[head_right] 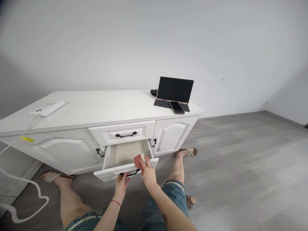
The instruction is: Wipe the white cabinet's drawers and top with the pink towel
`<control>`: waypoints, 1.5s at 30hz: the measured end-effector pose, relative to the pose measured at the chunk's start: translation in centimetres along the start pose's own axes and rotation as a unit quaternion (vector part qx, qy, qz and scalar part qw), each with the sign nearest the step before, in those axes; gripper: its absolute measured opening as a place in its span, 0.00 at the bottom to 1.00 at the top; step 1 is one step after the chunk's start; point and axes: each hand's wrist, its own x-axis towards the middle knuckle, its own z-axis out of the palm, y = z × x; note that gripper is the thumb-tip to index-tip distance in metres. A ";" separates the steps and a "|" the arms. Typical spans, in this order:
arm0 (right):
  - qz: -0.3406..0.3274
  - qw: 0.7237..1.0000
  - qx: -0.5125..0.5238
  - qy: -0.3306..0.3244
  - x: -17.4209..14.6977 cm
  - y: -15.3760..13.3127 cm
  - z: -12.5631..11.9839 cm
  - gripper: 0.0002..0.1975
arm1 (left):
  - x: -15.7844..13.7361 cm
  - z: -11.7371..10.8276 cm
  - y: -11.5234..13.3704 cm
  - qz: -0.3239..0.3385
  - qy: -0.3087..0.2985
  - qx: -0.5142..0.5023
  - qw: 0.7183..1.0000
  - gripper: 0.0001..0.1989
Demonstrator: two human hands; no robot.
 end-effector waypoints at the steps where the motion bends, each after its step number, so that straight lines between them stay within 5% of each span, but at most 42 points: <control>1: -0.004 1.000 -0.010 -0.007 -0.1 -0.6 0.3 0.35 | -0.1 -0.1 -0.1 0.003 0.000 -0.003 1.000 0.12; 7: -0.016 0.998 -0.042 -0.046 -1.1 -2.5 0.6 0.35 | -0.3 -1.0 -1.0 0.014 0.002 -0.029 0.999 0.15; 15: -0.033 0.991 0.034 -0.122 -1.2 -0.9 -2.5 0.31 | -1.2 -2.3 -2.1 0.005 0.005 -0.023 1.000 0.15; 22: 0.015 0.945 0.221 -0.239 3.0 2.2 -6.3 0.24 | -1.8 -2.9 -2.5 -0.008 0.028 0.011 1.000 0.11; 24: 0.019 0.948 0.223 -0.226 5.2 3.2 -6.6 0.25 | -1.8 -2.6 -2.4 -0.010 0.037 0.030 0.999 0.09; 28: -0.106 0.967 0.111 -0.205 9.9 4.5 -4.8 0.29 | -1.7 -2.0 -2.4 -0.005 0.073 0.054 0.996 0.08; 34: -0.256 0.893 -0.003 -0.370 13.1 5.3 0.7 0.26 | -0.9 -2.4 -3.9 0.044 0.081 0.052 0.994 0.09; 45: -0.294 0.832 -0.265 -0.389 11.3 6.4 4.1 0.21 | 0.8 -4.2 -5.1 0.016 0.064 0.045 0.997 0.17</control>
